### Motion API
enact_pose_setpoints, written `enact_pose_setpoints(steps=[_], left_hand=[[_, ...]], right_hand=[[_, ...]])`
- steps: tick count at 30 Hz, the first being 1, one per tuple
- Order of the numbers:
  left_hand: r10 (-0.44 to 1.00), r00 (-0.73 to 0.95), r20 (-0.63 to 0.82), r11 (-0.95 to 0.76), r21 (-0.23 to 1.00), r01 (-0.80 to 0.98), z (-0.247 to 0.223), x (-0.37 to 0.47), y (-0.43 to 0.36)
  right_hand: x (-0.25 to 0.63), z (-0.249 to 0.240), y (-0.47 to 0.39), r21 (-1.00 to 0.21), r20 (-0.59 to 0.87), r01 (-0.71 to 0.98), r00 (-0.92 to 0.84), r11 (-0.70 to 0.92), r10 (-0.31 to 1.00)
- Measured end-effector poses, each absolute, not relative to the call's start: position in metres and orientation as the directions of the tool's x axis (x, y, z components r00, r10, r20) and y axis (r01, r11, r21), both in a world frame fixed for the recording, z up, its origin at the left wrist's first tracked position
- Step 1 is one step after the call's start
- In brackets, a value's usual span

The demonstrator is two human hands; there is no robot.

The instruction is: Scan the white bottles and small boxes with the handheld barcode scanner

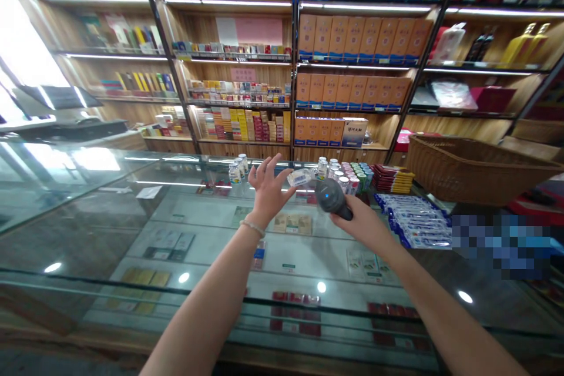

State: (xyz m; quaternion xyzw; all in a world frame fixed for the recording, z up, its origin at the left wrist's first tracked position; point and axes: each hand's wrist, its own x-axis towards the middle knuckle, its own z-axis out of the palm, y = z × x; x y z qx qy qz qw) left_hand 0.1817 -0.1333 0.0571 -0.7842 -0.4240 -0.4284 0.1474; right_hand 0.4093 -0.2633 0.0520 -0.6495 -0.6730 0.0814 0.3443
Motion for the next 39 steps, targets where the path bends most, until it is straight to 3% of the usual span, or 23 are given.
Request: enact_pose_setpoints(steps=[6, 11, 33, 39], left_hand=[[0.535, 0.258, 0.804, -0.578, 0.126, 0.807, 0.057, 0.179, -0.134], [0.53, 0.25, 0.81, -0.567, 0.12, 0.815, 0.056, 0.178, -0.134], [0.516, 0.25, 0.82, -0.577, 0.117, 0.809, 0.055, 0.178, -0.133], [0.501, 0.254, 0.828, -0.576, 0.1, 0.811, 0.053, 0.178, -0.131]], right_hand=[[0.408, 0.071, -0.282, -0.799, 0.247, 0.555, -0.05, 0.233, 0.968], [0.397, 0.069, -0.29, -0.895, 0.092, 0.432, -0.059, 0.109, 0.994], [0.381, 0.064, -0.293, -0.815, 0.261, 0.553, 0.086, 0.172, 0.961], [0.385, 0.057, -0.289, -0.705, 0.36, 0.667, 0.044, 0.241, 0.932]])
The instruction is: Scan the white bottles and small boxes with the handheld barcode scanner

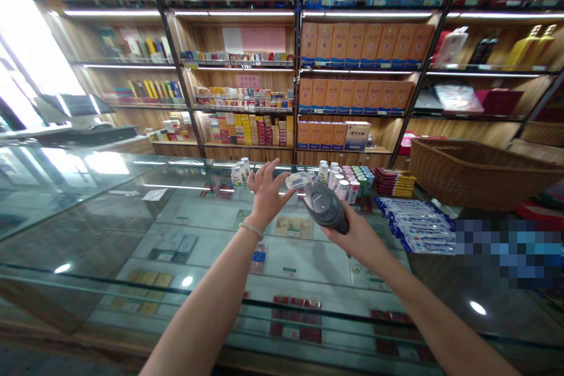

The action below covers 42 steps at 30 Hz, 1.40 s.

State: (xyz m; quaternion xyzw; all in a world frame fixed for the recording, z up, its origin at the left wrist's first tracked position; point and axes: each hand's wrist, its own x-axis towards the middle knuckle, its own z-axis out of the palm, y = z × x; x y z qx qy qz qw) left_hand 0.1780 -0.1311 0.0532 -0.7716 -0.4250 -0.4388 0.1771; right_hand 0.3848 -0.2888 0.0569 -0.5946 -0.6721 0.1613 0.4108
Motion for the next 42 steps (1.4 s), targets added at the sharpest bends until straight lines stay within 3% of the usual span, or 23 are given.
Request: enact_pose_setpoints(steps=[7, 17, 21, 27, 42], left_hand=[[0.493, 0.25, 0.833, -0.584, 0.104, 0.805, 0.053, 0.178, -0.131], [0.501, 0.253, 0.827, -0.594, 0.116, 0.796, 0.053, 0.178, -0.129], [0.5, 0.252, 0.828, -0.596, 0.119, 0.794, 0.053, 0.178, -0.128], [0.499, 0.253, 0.829, -0.6, 0.12, 0.791, 0.051, 0.179, -0.128], [0.52, 0.262, 0.813, -0.614, 0.143, 0.776, 0.051, 0.18, -0.13]], right_hand=[[0.382, 0.065, -0.291, -0.416, 0.288, 0.91, 0.133, -0.001, 0.948], [0.382, 0.065, -0.286, -0.188, 0.276, 0.981, 0.099, -0.047, 0.956], [0.381, 0.059, -0.283, -0.178, 0.288, 0.984, 0.069, -0.017, 0.955], [0.38, 0.043, -0.275, -0.152, 0.418, 0.983, -0.03, 0.102, 0.908], [0.38, 0.025, -0.27, -0.14, 0.321, 0.982, -0.073, 0.123, 0.944]])
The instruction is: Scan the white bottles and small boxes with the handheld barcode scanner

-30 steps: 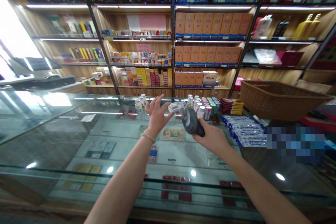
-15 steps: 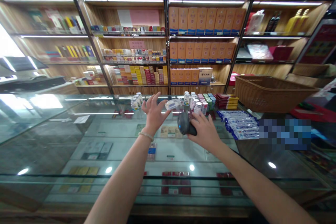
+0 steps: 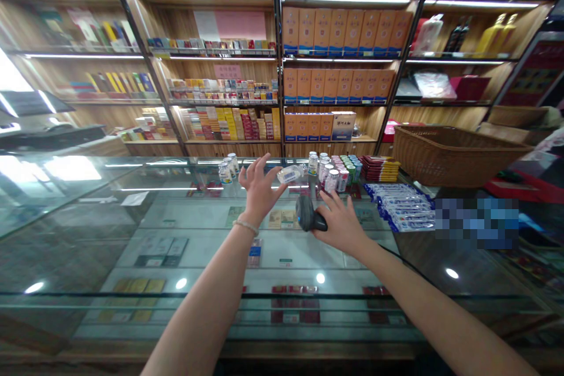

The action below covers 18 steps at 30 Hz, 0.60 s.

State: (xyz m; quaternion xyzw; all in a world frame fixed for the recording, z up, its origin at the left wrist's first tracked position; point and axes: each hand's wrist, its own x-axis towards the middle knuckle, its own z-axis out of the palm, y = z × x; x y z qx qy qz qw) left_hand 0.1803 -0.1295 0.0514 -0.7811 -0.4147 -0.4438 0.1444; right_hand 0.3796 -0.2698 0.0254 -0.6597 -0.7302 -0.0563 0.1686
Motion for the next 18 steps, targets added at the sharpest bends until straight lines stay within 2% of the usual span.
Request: enact_pose_setpoints(steps=[6, 12, 14, 18], left_hand=[[0.518, 0.277, 0.81, -0.638, 0.149, 0.756, 0.052, 0.182, -0.132], [0.502, 0.304, 0.81, -0.649, 0.121, 0.751, 0.056, 0.184, -0.135], [0.493, 0.31, 0.813, -0.653, 0.111, 0.749, 0.056, 0.184, -0.135], [0.472, 0.325, 0.82, -0.67, 0.093, 0.737, 0.057, 0.186, -0.137]], right_hand=[[0.379, 0.025, -0.274, -0.138, 0.3, 0.977, -0.112, 0.16, 0.947], [0.388, 0.047, -0.274, -0.163, 0.193, 0.976, -0.113, 0.145, 0.975], [0.395, 0.06, -0.266, -0.203, 0.232, 0.97, -0.082, 0.131, 0.969], [0.411, 0.082, -0.235, -0.262, 0.485, 0.957, 0.022, 0.121, 0.874]])
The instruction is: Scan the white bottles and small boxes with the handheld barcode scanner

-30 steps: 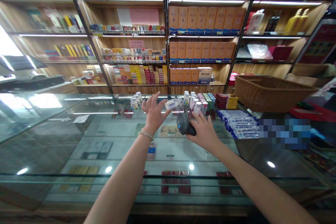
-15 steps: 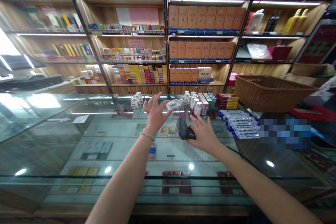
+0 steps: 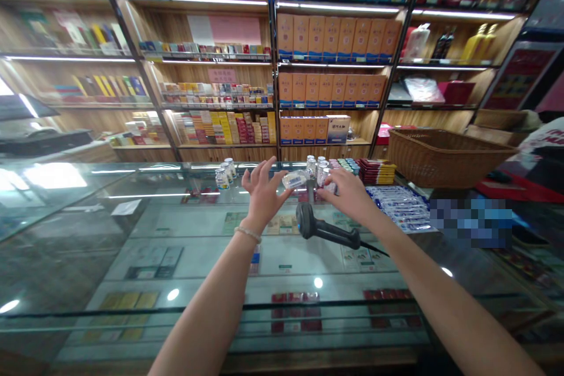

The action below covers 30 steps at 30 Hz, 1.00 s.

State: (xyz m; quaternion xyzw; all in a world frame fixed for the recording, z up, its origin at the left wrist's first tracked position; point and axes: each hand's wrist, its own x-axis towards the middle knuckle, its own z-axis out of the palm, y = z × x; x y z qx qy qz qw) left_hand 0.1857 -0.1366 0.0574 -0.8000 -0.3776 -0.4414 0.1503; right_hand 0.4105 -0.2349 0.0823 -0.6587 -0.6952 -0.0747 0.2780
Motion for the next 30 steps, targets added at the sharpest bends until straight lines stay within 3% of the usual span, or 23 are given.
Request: enact_pose_setpoints(steps=[4, 10, 22, 30], left_hand=[[0.471, 0.334, 0.817, -0.677, 0.092, 0.73, 0.059, 0.186, -0.138], [0.447, 0.347, 0.824, -0.684, 0.065, 0.727, 0.057, 0.188, -0.137], [0.459, 0.409, 0.789, -0.735, 0.078, 0.674, 0.056, 0.193, -0.139], [0.476, 0.44, 0.762, -0.739, 0.075, 0.669, 0.052, 0.195, -0.136]], right_hand=[[0.414, 0.087, -0.204, -0.229, 0.616, 0.966, 0.047, 0.121, 0.787], [0.415, 0.072, -0.191, -0.181, 0.591, 0.978, 0.025, 0.103, 0.806], [0.429, 0.07, -0.201, -0.287, 0.561, 0.947, 0.041, 0.147, 0.827], [0.43, 0.072, -0.21, -0.265, 0.591, 0.949, 0.019, 0.172, 0.807]])
